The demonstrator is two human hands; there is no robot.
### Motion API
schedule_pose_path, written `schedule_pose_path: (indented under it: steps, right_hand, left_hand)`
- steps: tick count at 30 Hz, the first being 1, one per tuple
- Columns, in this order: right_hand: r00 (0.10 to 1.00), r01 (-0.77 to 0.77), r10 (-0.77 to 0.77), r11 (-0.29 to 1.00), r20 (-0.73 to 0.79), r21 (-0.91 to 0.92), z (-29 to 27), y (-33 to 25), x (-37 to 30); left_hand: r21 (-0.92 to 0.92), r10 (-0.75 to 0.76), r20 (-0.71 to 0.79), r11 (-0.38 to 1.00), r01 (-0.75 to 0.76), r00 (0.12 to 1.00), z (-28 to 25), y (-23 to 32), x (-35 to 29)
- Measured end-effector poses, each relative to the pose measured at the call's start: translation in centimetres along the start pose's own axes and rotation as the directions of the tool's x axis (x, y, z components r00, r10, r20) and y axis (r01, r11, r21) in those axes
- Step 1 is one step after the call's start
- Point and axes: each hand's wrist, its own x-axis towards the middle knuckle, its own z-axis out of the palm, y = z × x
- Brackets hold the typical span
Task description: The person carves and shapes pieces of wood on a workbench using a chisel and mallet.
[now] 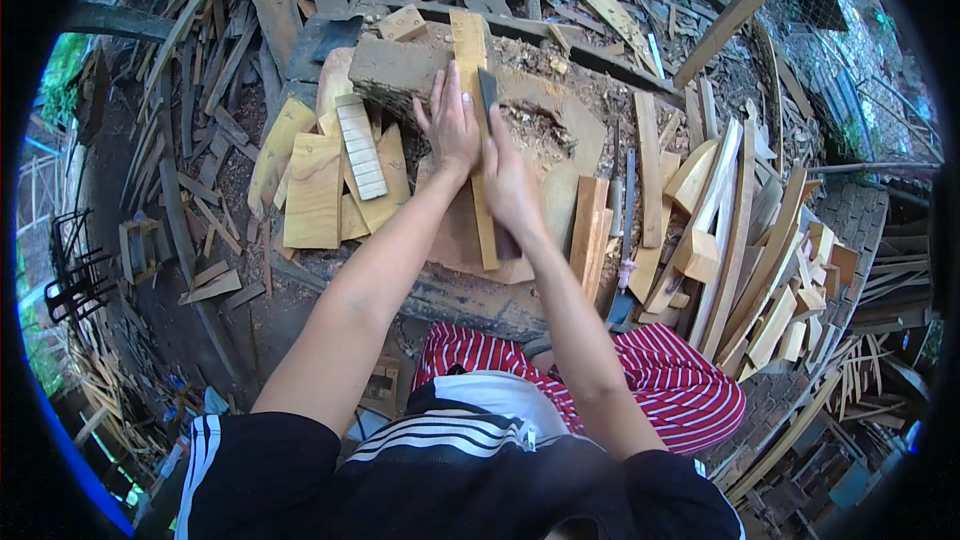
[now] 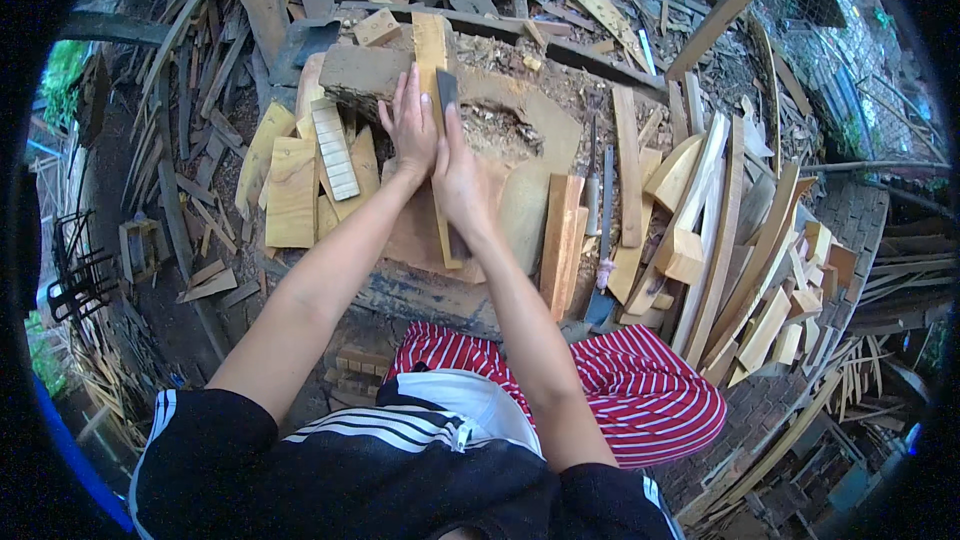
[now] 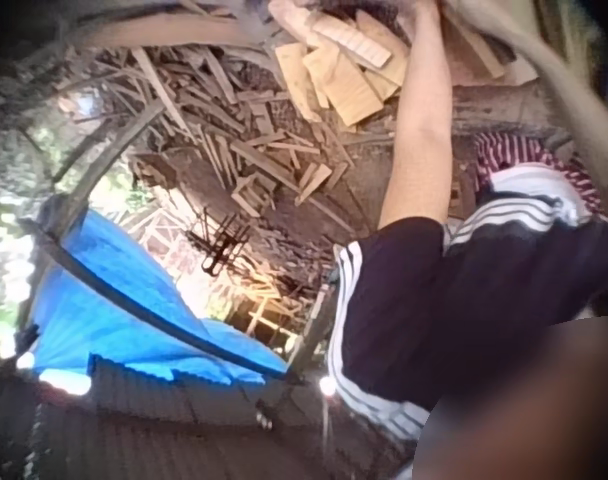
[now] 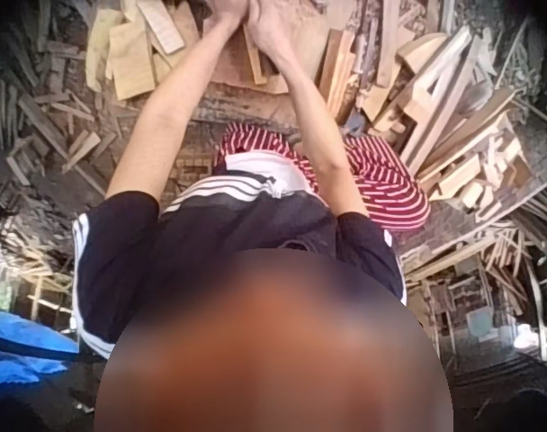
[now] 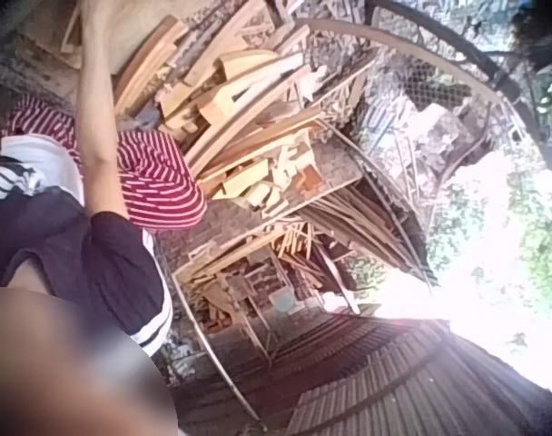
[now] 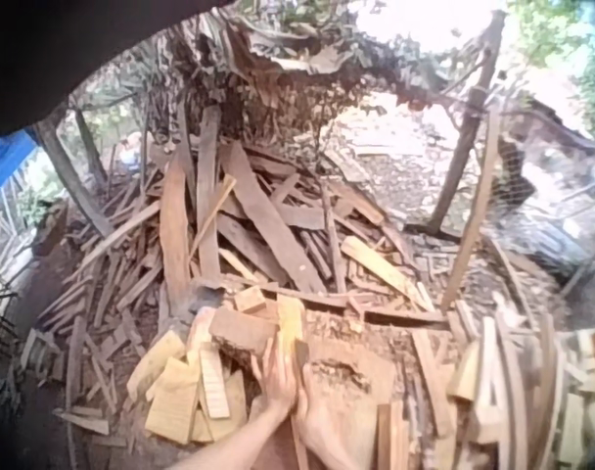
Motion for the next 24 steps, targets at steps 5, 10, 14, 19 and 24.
schedule_pose_path:
  steps: [5, 10, 14, 19, 24]
  right_hand:
    - [0.978, -0.192, 0.188, 0.981, 0.09, 0.041, -1.0, -0.6, 1.5]
    - [0.988, -0.045, 0.061, 0.993, 0.143, -0.111, -3.2, -0.8, -4.4]
    - [0.996, -0.034, 0.037, 0.999, 0.08, -0.039, -5.0, 1.2, -10.5]
    - [0.96, -0.272, 0.273, 0.962, 0.06, -0.028, -7.6, 2.0, -15.7]
    - [0.958, -0.243, 0.258, 0.962, -0.126, 0.121, -9.3, 3.8, -17.0]
  left_hand:
    - [0.006, 0.033, -0.005, 0.999, -0.033, 0.999, 0.4, 0.4, 0.2]
    - [0.005, 0.003, 0.024, 1.0, -0.004, 1.0, -0.2, 0.7, -0.2]
    - [0.156, 0.048, -0.015, 0.987, -0.045, 0.999, -1.1, 1.8, -0.1]
    - [0.285, -0.17, 0.143, 0.951, 0.124, 0.975, -3.8, 4.6, -1.9]
    - [0.18, -0.049, 0.287, 0.984, -0.003, 0.957, -5.5, 5.3, -0.8]
